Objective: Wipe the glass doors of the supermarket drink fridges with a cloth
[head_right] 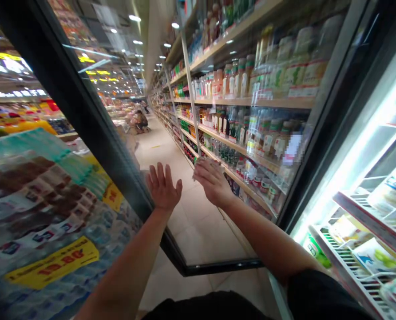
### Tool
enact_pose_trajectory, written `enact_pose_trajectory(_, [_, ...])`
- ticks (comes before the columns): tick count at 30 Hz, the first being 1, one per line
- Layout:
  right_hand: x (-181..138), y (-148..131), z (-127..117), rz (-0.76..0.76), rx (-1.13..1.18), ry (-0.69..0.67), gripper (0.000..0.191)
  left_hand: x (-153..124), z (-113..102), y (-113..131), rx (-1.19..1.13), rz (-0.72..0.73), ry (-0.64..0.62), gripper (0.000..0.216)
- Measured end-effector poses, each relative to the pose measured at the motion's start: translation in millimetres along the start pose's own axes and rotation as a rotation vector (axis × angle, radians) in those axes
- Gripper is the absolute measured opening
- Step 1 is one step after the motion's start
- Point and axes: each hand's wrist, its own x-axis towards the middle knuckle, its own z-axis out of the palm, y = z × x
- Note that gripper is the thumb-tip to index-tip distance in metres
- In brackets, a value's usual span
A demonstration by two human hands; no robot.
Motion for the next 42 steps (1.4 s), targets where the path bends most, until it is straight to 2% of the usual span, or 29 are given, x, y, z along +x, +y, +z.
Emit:
enact_pose_trajectory(3, [-5.9, -12.1, 13.7, -0.010, -0.008, 0.020, 0.032, 0.1, 1.2, -2.3, -0.021, 0.022, 0.020, 0.054])
enact_pose_trajectory(7, [-42.8, -38.9, 37.9, -0.213, 0.085, -0.085, 0.029, 1.1, 2.8, -4.5, 0.002, 0.043, 0.038, 0.052])
enact_pose_trajectory(10, [-39.7, -38.4, 39.1, -0.253, 0.080, -0.138, 0.030, 0.5, 6.9, -6.6, -0.011, 0.047, 0.042, 0.054])
enact_pose_trajectory(14, [-8.3, -20.8, 26.1, -0.095, 0.015, -0.126, 0.029, -2.2, 13.6, -9.5, -0.085, -0.003, 0.019, 0.052])
enact_pose_trajectory(17, [-10.0, -20.9, 24.5, 0.006, -0.017, -0.101, 0.035, -3.1, 15.5, -10.4, -0.128, -0.006, 0.017, 0.052])
enact_pose_trajectory(22, [-26.6, -22.7, 23.7, -0.102, -0.035, -0.194, 0.036, -0.1, 14.0, -9.8, -0.125, 0.020, 0.036, 0.054])
enact_pose_trajectory(24, [-16.8, -11.7, 15.9, -0.040, -0.096, -0.120, 0.042, 1.7, 13.9, -9.5, -0.119, 0.034, 0.060, 0.056])
enact_pose_trajectory(27, [-5.8, 5.7, 4.7, 0.136, -0.191, 0.043, 0.054, 3.5, 15.1, -9.7, -0.102, 0.053, 0.094, 0.060])
enact_pose_trajectory(30, [-27.8, 5.0, 4.0, 0.196, -0.226, 0.061, 0.058, 2.8, 17.5, -11.2, -0.104, 0.051, 0.085, 0.063])
enact_pose_trajectory(33, [-66.8, -5.8, 5.6, 0.128, -0.213, -0.009, 0.052, 0.8, 19.8, -13.1, -0.126, 0.027, 0.060, 0.061])
enact_pose_trajectory(35, [-79.9, -3.5, 0.7, 0.092, -0.207, -0.049, 0.048, 0.0, 21.0, -13.9, -0.147, 0.005, 0.057, 0.059])
enact_pose_trajectory(38, [-71.0, 22.2, -16.4, 0.119, -0.241, -0.016, 0.047, 1.2, 22.0, -14.2, -0.163, -0.005, 0.070, 0.057])
enact_pose_trajectory(42, [-61.5, 55.5, -38.4, 0.243, -0.315, 0.094, 0.055, 6.1, 22.8, -13.9, -0.078, 0.058, 0.101, 0.063])
